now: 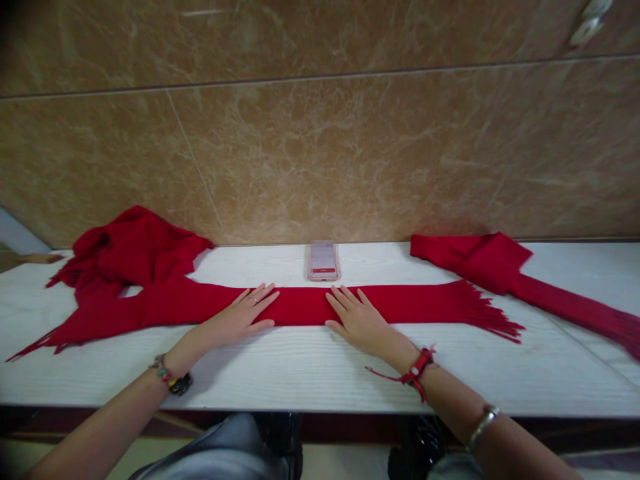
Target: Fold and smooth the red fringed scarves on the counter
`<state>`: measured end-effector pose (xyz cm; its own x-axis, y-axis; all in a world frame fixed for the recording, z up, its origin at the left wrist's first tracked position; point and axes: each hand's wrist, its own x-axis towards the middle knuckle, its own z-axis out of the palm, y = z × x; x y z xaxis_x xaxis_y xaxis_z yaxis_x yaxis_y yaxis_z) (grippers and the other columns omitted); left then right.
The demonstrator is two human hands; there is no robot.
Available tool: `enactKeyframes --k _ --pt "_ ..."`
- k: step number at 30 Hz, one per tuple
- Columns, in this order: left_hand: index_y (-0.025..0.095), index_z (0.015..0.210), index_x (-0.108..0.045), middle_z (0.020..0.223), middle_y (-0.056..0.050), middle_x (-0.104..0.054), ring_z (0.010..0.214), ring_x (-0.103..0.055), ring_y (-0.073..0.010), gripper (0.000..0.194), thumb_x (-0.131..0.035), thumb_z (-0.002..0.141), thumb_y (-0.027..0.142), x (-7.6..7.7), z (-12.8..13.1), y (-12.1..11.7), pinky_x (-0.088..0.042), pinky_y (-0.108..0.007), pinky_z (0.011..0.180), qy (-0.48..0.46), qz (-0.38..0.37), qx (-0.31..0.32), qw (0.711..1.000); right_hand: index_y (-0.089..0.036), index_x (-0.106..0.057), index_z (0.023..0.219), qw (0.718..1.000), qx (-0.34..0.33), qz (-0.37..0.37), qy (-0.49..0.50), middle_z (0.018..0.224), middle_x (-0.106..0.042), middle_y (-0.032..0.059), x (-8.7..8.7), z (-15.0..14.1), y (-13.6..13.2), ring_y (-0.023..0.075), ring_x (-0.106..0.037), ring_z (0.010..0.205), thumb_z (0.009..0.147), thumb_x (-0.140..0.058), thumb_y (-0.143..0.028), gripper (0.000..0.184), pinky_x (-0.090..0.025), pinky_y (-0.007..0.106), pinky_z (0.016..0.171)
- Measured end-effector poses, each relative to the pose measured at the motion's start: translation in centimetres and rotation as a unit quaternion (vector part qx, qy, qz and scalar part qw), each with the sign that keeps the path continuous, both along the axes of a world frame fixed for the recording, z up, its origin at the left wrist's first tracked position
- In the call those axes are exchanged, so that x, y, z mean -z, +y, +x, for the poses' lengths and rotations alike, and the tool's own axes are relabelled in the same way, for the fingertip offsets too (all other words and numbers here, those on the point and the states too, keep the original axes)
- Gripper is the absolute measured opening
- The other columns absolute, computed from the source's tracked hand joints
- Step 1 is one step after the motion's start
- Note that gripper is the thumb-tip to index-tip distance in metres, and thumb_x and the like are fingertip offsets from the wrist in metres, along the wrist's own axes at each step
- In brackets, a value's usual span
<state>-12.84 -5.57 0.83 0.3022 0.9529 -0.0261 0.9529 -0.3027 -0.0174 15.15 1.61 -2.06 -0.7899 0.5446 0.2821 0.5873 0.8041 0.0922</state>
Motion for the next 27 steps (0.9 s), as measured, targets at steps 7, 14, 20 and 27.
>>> enactKeyframes --k 7,14,20,27 --pt "0.020 0.136 -0.023 0.144 -0.007 -0.019 0.132 -0.014 -0.0202 0.056 -0.019 0.089 0.050 0.4 0.9 0.5 -0.014 -0.038 0.105 -0.011 0.012 0.033 0.999 -0.013 -0.032 0.134 0.999 -0.034 -0.021 0.005 0.138 -0.032 0.0140 -1.9 -2.3 -1.2 0.0278 -0.024 0.128 0.088 -0.030 -0.047 0.057 -0.026 0.050 0.100" --pt "0.018 0.135 -0.027 0.143 -0.005 -0.026 0.131 -0.020 -0.0170 0.046 -0.019 0.091 0.030 0.7 0.8 0.0 -0.016 -0.036 0.105 -0.009 0.038 0.017 0.999 -0.011 -0.033 0.133 0.997 -0.069 -0.041 0.009 0.137 -0.034 0.0152 -1.2 -5.9 -0.9 0.0275 -0.027 0.127 0.088 -0.026 -0.048 0.058 -0.026 0.049 0.101" --pt "0.016 0.131 -0.036 0.138 -0.008 -0.034 0.128 -0.026 -0.0211 0.046 -0.021 0.090 0.029 -0.2 -4.0 -0.8 -0.022 -0.040 0.104 0.034 0.052 -0.046 0.997 -0.008 -0.034 0.132 0.998 -0.061 -0.029 0.001 0.137 -0.033 0.0159 -0.4 -5.2 -0.6 0.0262 -0.027 0.127 0.089 -0.027 -0.048 0.059 -0.025 0.044 0.103" --pt "0.015 0.134 -0.030 0.140 -0.008 -0.031 0.128 -0.026 -0.0160 0.057 -0.023 0.088 0.047 -1.5 -13.2 -5.3 -0.022 -0.031 0.105 0.017 0.065 -0.105 0.992 -0.010 -0.036 0.131 0.997 -0.069 -0.017 0.020 0.136 -0.035 0.0153 0.3 -5.2 -0.5 0.0247 -0.027 0.127 0.088 -0.025 -0.049 0.059 -0.026 0.044 0.103"
